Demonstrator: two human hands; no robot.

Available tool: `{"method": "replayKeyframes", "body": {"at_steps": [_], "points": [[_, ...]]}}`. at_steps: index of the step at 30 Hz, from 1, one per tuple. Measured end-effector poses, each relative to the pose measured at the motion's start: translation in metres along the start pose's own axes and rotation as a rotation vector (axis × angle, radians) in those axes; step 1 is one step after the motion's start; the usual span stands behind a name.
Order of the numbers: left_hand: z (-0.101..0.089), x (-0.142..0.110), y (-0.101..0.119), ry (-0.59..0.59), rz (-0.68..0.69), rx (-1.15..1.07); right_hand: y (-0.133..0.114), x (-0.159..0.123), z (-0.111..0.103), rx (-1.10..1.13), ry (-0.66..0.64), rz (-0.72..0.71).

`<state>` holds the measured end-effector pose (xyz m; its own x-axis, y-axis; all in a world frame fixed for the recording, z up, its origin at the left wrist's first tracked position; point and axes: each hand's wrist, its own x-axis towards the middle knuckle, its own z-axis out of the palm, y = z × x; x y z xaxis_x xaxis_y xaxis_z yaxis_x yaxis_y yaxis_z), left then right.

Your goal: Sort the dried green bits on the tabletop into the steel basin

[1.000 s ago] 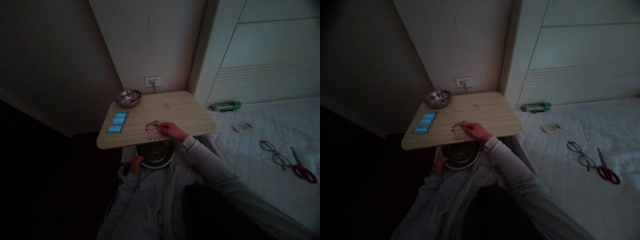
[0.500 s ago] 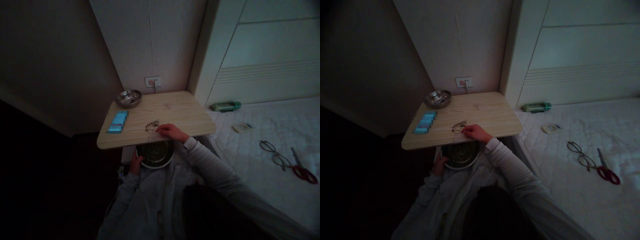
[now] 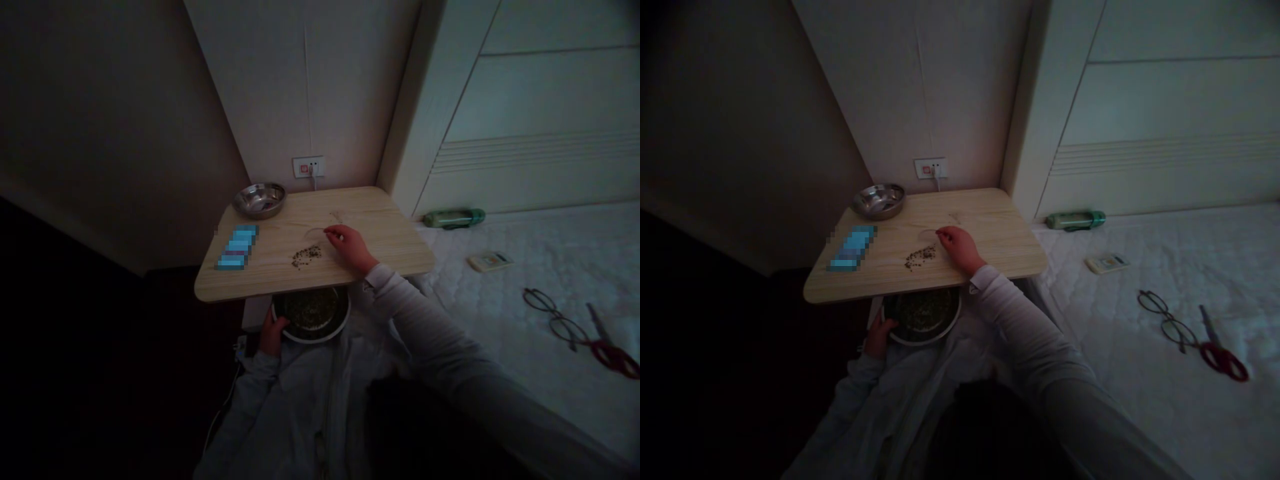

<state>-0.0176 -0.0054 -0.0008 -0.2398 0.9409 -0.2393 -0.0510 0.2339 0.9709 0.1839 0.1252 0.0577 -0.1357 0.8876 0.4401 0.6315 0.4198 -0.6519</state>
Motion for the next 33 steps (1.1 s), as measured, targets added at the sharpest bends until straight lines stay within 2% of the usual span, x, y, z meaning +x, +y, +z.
{"method": "replayKeyframes", "body": {"at_steps": [5, 9, 17, 33], "points": [[0.000, 0.002, 0.000, 0.020, -0.006, -0.005, 0.001, -0.011, 0.002, -0.155, -0.072, -0.116], [-0.001, 0.003, -0.002, 0.004, 0.026, -0.010, -0.006, -0.020, 0.005, -0.198, -0.136, -0.151], [0.000, 0.002, 0.000, -0.008, -0.001, -0.047, -0.010, -0.029, 0.001, -0.136, -0.127, -0.160], [-0.003, 0.009, -0.011, -0.003, -0.021, -0.056, -0.017, -0.042, -0.003, -0.139, -0.195, -0.205]]}}
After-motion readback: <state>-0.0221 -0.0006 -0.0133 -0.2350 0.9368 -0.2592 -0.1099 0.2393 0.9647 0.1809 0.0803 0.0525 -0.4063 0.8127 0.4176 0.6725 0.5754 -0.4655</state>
